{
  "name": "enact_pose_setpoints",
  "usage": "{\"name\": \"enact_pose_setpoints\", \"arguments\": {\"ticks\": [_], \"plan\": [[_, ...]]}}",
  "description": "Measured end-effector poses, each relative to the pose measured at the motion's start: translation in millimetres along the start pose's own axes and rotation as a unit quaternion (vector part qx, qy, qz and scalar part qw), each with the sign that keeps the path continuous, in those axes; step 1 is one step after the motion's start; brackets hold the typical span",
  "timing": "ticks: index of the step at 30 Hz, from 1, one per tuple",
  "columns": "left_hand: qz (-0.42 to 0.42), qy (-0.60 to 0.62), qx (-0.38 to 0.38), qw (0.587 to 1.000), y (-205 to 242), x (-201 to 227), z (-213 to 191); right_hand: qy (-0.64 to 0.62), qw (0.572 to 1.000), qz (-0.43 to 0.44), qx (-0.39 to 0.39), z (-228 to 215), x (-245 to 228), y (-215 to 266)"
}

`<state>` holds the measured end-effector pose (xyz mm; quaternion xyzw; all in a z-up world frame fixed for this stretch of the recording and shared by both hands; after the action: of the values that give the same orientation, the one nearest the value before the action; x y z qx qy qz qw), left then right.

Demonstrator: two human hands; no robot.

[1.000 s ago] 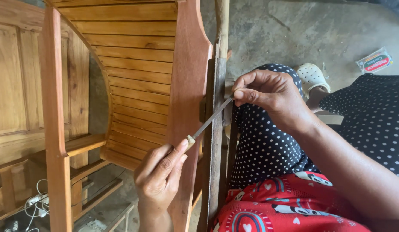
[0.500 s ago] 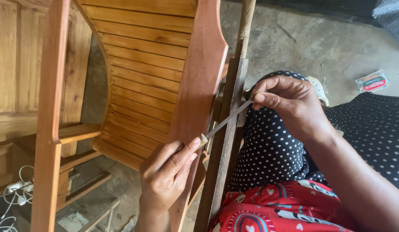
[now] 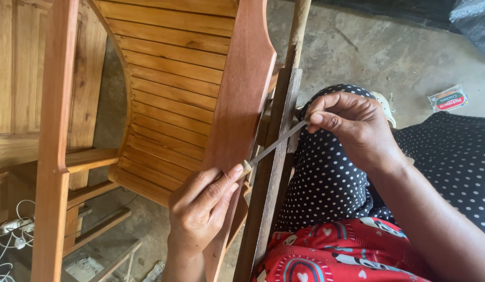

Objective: Using a metal file to smooth the edges of a wooden chair component.

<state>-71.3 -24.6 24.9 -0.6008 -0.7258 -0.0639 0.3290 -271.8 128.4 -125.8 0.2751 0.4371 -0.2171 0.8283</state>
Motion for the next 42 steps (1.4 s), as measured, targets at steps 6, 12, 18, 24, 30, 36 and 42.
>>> {"name": "enact_pose_setpoints", "arguments": {"ticks": [6, 12, 18, 24, 30, 36, 42], "plan": [[0.011, -0.004, 0.002, 1.000, -0.9, -0.1, -0.5, -0.003, 1.000, -0.004, 0.001, 2.1, -2.9, -1.9], [0.007, -0.001, -0.001, 1.000, 2.2, -3.7, 1.0, -0.004, 1.000, -0.003, 0.002, 3.3, -5.1, -2.3], [-0.002, -0.004, -0.003, 1.000, 3.3, -2.6, 0.6, -0.007, 1.000, -0.010, -0.006, 3.3, -2.9, -1.1], [0.009, -0.012, 0.001, 1.000, 1.8, -0.8, 0.6, -0.001, 1.000, -0.010, -0.004, 2.1, -0.9, -1.7], [0.022, -0.059, -0.011, 0.998, 24.8, -2.7, 15.2, -0.001, 1.000, -0.011, 0.012, 6.6, -3.3, -1.0], [0.050, -0.133, -0.035, 0.989, 8.1, 24.6, 4.4, 0.027, 0.999, 0.003, 0.031, 7.9, -0.1, -5.3], [0.069, -0.207, -0.044, 0.975, 24.3, 34.1, -13.2, 0.072, 0.996, 0.021, 0.045, 30.4, 0.6, 3.0]]}}
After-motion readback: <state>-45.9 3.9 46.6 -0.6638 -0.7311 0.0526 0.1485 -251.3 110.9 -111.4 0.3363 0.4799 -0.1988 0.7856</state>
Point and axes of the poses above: each hand's wrist, its own y-axis away from the middle knuckle, its own z-axis out of the palm, x = y × z, the point moved 7 cm from there along -y, towards the middle knuckle, and after that the axes turned 3 degrees about z, right-handed, at the moved point
